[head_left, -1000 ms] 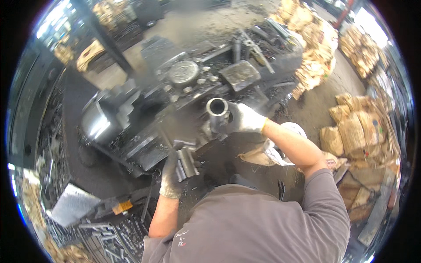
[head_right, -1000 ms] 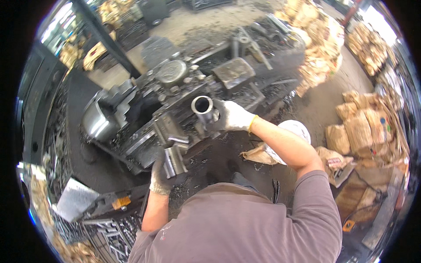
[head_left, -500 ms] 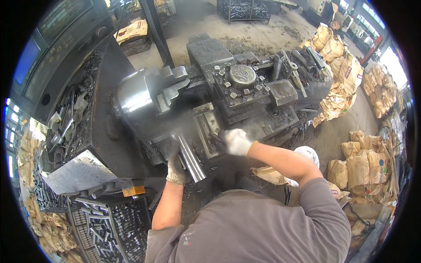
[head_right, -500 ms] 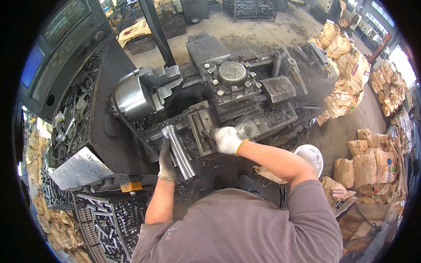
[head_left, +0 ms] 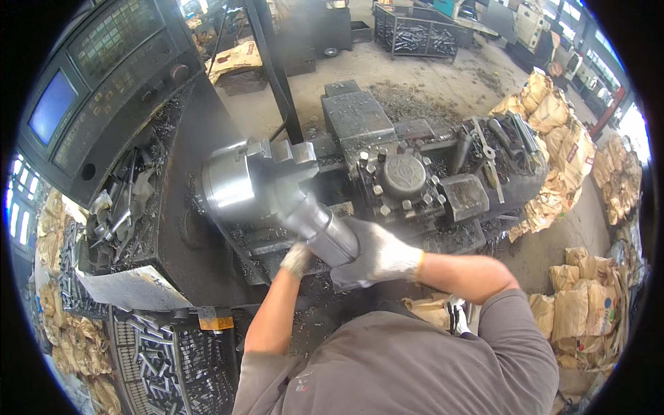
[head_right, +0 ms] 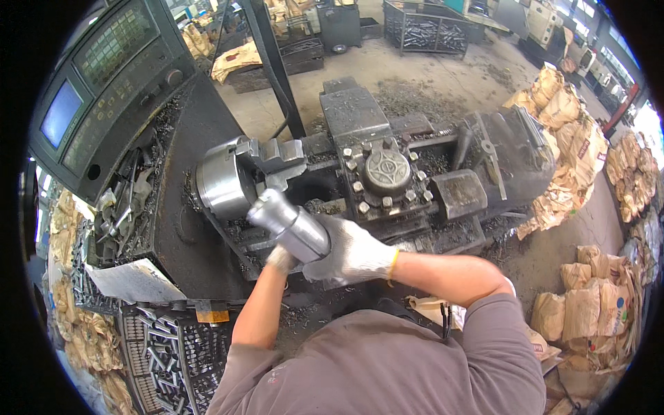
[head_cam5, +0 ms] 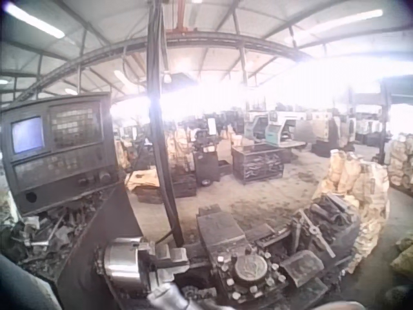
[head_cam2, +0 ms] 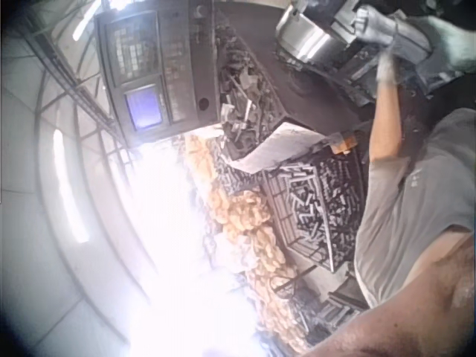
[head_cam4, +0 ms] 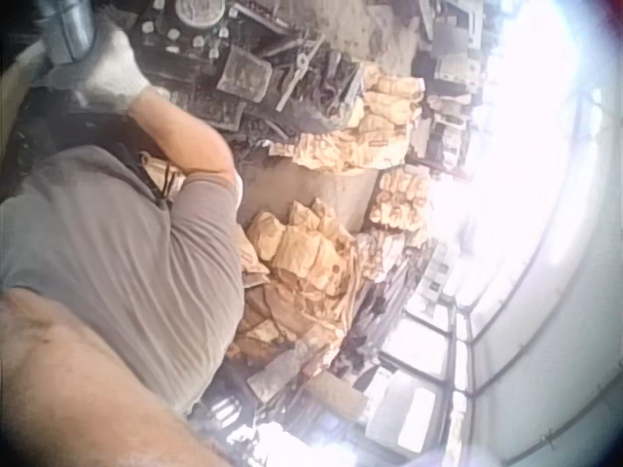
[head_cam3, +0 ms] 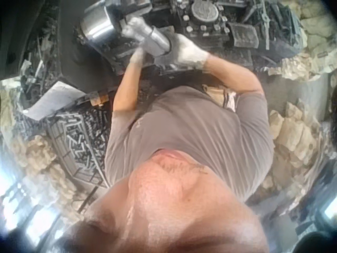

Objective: The person repeatedly loads hollow metal cylinders into a lathe chuck, secures them, and removes them after machining. The person places the processed cylinders into a nearby wire basket. The person wears gloves and uses the machine controls to operate the lathe.

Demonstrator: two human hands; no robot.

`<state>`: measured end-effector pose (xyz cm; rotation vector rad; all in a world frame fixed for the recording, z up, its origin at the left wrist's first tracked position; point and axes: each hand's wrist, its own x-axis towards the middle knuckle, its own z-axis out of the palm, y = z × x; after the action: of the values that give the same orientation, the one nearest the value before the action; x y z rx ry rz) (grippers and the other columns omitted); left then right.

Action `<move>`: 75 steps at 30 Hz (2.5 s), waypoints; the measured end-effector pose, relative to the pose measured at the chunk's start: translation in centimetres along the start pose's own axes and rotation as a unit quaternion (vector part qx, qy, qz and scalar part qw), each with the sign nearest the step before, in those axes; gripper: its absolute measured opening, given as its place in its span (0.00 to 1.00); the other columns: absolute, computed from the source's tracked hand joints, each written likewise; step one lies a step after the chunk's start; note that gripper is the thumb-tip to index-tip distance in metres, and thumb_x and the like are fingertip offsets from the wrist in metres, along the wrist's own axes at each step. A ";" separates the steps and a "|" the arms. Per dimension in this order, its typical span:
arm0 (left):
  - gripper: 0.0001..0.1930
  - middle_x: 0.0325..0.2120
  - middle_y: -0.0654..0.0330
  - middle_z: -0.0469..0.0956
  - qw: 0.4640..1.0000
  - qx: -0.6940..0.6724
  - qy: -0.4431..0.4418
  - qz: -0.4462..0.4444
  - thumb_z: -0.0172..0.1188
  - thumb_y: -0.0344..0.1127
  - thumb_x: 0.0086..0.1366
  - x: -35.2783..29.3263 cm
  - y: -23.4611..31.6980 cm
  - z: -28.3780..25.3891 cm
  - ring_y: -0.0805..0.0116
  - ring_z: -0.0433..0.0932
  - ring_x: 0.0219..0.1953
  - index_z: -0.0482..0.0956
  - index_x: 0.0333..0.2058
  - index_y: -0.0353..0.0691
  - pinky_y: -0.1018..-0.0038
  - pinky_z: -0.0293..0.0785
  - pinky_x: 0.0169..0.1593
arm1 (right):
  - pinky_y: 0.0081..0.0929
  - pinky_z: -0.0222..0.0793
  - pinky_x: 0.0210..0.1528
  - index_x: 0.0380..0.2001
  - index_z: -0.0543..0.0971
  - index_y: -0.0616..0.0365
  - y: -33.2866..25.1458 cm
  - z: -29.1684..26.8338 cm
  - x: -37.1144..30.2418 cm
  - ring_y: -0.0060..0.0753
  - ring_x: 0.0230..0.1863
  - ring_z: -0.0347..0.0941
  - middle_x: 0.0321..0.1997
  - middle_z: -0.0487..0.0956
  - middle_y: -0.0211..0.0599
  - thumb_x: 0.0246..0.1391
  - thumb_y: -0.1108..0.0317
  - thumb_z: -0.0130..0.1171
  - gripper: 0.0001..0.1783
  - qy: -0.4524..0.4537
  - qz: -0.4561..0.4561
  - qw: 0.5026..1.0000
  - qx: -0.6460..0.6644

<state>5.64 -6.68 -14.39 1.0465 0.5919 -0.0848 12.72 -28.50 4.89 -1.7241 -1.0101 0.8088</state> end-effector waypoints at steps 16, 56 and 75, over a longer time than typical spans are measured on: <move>0.12 0.34 0.62 0.84 0.884 -0.052 0.450 0.115 0.72 0.39 0.68 -17.6 -16.8 -10.7 0.71 0.83 0.36 0.84 0.44 0.40 0.73 0.81 0.39 | 0.46 0.81 0.50 0.54 0.82 0.60 6.7 -17.1 23.2 0.57 0.46 0.87 0.44 0.88 0.53 0.37 0.57 0.82 0.38 -0.195 -0.013 0.825 -0.530; 0.31 0.48 0.39 0.84 0.489 0.563 0.513 0.426 0.62 0.32 0.69 -16.3 24.9 -2.3 0.38 0.84 0.50 0.70 0.71 0.39 0.51 0.83 0.53 | 0.35 0.86 0.43 0.51 0.85 0.62 -2.9 -6.1 -6.0 0.45 0.40 0.89 0.43 0.90 0.44 0.50 0.75 0.76 0.22 -0.030 -0.268 0.943 -0.196; 0.22 0.42 0.42 0.87 0.810 0.444 0.383 0.002 0.63 0.52 0.69 -18.7 -24.0 -2.9 0.38 0.86 0.47 0.84 0.52 0.42 0.48 0.82 0.49 | 0.27 0.84 0.47 0.52 0.85 0.68 4.6 0.0 -5.6 0.25 0.41 0.87 0.42 0.90 0.40 0.57 0.81 0.67 0.19 -0.208 -0.041 0.977 0.016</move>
<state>-19.48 -20.43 -25.11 2.0295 1.3591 0.0888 11.43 -34.50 1.02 -1.5049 -1.3276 1.1555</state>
